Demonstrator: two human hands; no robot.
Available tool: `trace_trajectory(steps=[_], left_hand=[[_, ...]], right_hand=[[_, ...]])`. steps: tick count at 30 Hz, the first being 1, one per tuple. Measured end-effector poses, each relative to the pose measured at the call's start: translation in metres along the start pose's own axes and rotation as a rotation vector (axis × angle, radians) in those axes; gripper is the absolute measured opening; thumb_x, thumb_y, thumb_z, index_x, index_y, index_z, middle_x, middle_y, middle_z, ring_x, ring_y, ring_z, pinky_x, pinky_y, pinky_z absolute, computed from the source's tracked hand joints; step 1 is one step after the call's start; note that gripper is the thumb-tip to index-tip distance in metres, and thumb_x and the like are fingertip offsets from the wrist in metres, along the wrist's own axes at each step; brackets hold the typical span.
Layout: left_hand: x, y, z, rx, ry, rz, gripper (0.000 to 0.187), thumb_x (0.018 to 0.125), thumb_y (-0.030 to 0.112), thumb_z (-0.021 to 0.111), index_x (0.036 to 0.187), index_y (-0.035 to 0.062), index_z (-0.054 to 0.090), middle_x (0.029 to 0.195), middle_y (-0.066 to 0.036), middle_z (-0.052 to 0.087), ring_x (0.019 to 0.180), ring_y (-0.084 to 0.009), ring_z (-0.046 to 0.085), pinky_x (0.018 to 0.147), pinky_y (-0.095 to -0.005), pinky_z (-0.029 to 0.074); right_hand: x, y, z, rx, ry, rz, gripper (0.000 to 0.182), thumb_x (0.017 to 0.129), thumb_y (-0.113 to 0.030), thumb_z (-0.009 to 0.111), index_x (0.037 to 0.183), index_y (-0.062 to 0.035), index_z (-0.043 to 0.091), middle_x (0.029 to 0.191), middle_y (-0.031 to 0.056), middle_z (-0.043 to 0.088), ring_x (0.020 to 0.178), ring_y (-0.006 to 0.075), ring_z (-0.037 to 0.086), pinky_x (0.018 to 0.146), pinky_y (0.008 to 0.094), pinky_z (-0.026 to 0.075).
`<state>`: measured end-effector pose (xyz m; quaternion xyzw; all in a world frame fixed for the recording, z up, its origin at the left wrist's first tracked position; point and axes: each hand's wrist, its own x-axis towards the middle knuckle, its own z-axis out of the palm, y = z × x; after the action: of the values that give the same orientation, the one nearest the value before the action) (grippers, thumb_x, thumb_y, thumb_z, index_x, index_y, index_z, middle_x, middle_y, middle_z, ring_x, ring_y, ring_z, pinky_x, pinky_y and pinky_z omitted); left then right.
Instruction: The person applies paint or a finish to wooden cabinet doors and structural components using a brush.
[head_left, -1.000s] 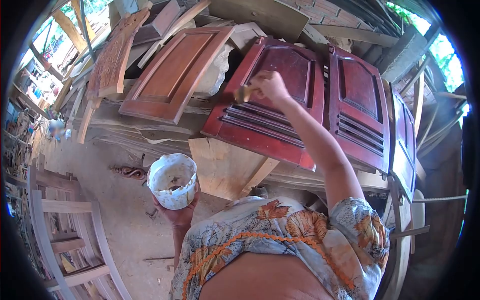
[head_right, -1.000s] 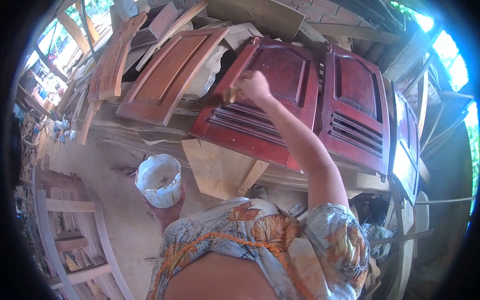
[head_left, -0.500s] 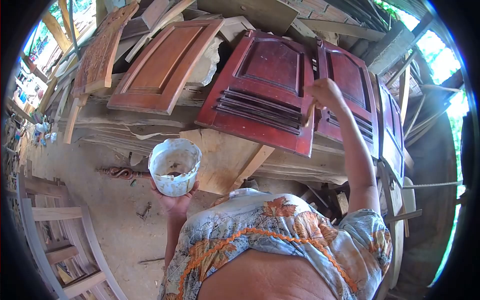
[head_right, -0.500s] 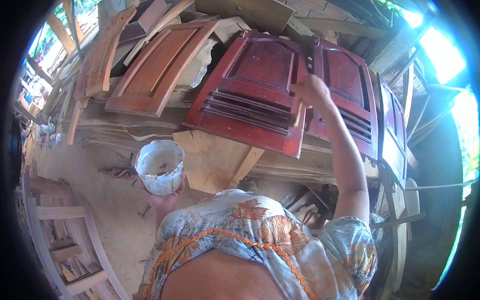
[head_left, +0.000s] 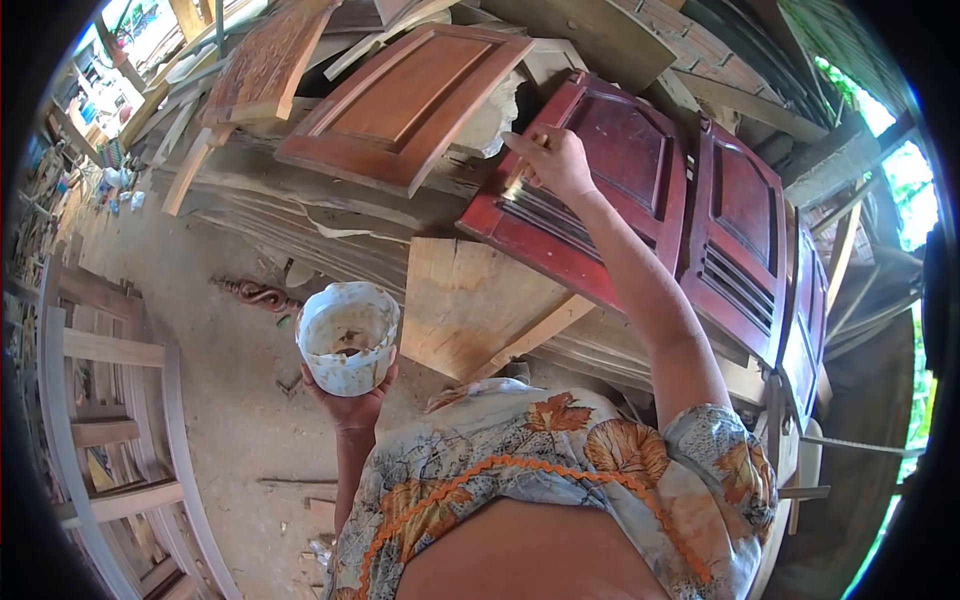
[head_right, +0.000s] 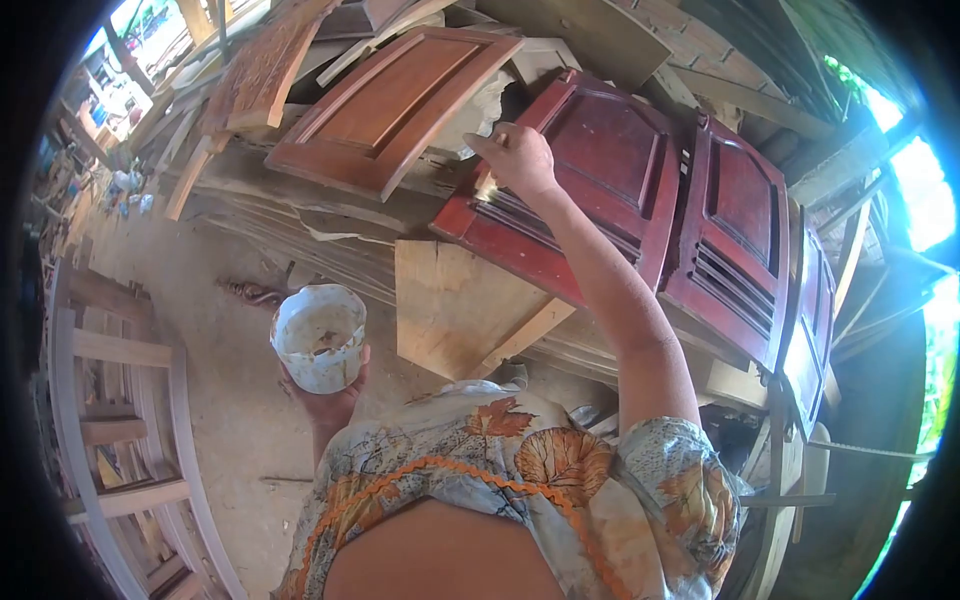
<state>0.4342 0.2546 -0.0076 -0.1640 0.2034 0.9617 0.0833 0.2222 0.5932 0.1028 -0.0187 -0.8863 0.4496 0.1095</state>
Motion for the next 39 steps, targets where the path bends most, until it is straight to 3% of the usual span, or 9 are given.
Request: trace_trajectory(steps=[4,8,15,20,23,29,34,36,39], left_hand=[[0.011,0.000,-0.011,0.030,-0.052,-0.067,0.079,0.078,0.074,0.044,0.138,0.0221,0.037,0.136,-0.009,0.044,0.113,-0.0401,0.051,0.085,-0.0532,0.051],[0.025,-0.006,-0.003,0.049,-0.030,-0.143,0.082,0.078,0.074,0.044,0.139,0.0202,0.036,0.135,-0.011,0.045,0.111,-0.0422,0.053,0.082,-0.0526,0.052],[0.047,-0.004,-0.024,0.019,-0.179,-0.275,0.085,0.076,0.074,0.049,0.140,0.0206,0.036,0.138,-0.013,0.043,0.117,-0.0463,0.048,0.082,-0.0569,0.050],[0.043,-0.001,-0.030,-0.032,-0.171,-0.339,0.083,0.076,0.074,0.048,0.140,0.0231,0.038,0.141,-0.013,0.040,0.119,-0.0468,0.046,0.083,-0.0603,0.047],[0.040,0.001,-0.028,0.028,-0.227,-0.283,0.090,0.073,0.074,0.054,0.141,0.0178,0.034,0.137,-0.018,0.042,0.114,-0.0492,0.049,0.081,-0.0552,0.052],[0.031,0.015,-0.038,-0.027,-0.167,-0.260,0.084,0.074,0.073,0.052,0.140,0.0229,0.038,0.140,-0.014,0.041,0.118,-0.0475,0.046,0.082,-0.0596,0.047],[0.010,0.016,-0.029,0.012,-0.067,-0.113,0.085,0.074,0.074,0.051,0.140,0.0218,0.038,0.135,-0.015,0.046,0.113,-0.0477,0.050,0.079,-0.0572,0.049],[0.002,0.014,-0.020,0.018,0.004,-0.089,0.087,0.073,0.075,0.050,0.140,0.0209,0.037,0.135,-0.015,0.046,0.112,-0.0473,0.051,0.077,-0.0561,0.049],[-0.001,0.014,-0.015,0.030,0.055,-0.086,0.089,0.073,0.076,0.048,0.140,0.0192,0.036,0.135,-0.015,0.046,0.110,-0.0470,0.052,0.075,-0.0542,0.049]], right_hand=[[-0.027,-0.001,0.005,0.513,0.021,0.046,0.031,0.088,-0.028,0.067,0.078,0.0013,0.063,0.062,0.0055,0.061,0.050,0.0086,0.057,0.043,0.0235,0.047],[-0.056,0.017,0.002,0.338,-0.030,-0.035,0.022,0.090,-0.022,0.065,0.081,-0.0015,0.064,0.063,0.0029,0.061,0.054,0.0073,0.057,0.045,0.0219,0.046],[-0.134,0.047,-0.117,-0.015,0.028,0.221,0.018,0.089,-0.016,0.062,0.083,0.0001,0.066,0.064,0.0034,0.064,0.048,0.0053,0.056,0.041,0.0192,0.044],[-0.173,0.069,-0.187,-0.285,0.140,0.361,0.021,0.078,-0.023,0.066,0.070,-0.0038,0.064,0.055,0.0042,0.060,0.044,0.0128,0.057,0.045,0.0288,0.045],[-0.175,0.039,-0.182,-0.670,0.180,0.374,0.025,0.077,-0.030,0.065,0.071,-0.0054,0.065,0.056,0.0061,0.060,0.048,0.0170,0.060,0.051,0.0328,0.048],[-0.141,0.003,-0.113,-0.507,-0.043,0.369,0.039,0.083,-0.049,0.063,0.078,-0.0103,0.070,0.057,0.0052,0.062,0.051,0.0167,0.062,0.057,0.0327,0.050],[-0.098,-0.017,-0.037,-0.310,-0.016,0.044,0.044,0.083,-0.051,0.063,0.071,-0.0087,0.066,0.060,0.0075,0.063,0.054,0.0200,0.063,0.057,0.0360,0.049],[-0.091,-0.021,-0.010,0.106,-0.035,0.015,0.032,0.084,-0.035,0.068,0.083,-0.0029,0.067,0.067,0.0078,0.066,0.057,0.0141,0.065,0.052,0.0286,0.052],[-0.093,-0.016,0.011,0.299,-0.006,-0.023,0.027,0.085,-0.026,0.069,0.086,0.0002,0.066,0.069,0.0083,0.065,0.057,0.0123,0.064,0.051,0.0272,0.052]])
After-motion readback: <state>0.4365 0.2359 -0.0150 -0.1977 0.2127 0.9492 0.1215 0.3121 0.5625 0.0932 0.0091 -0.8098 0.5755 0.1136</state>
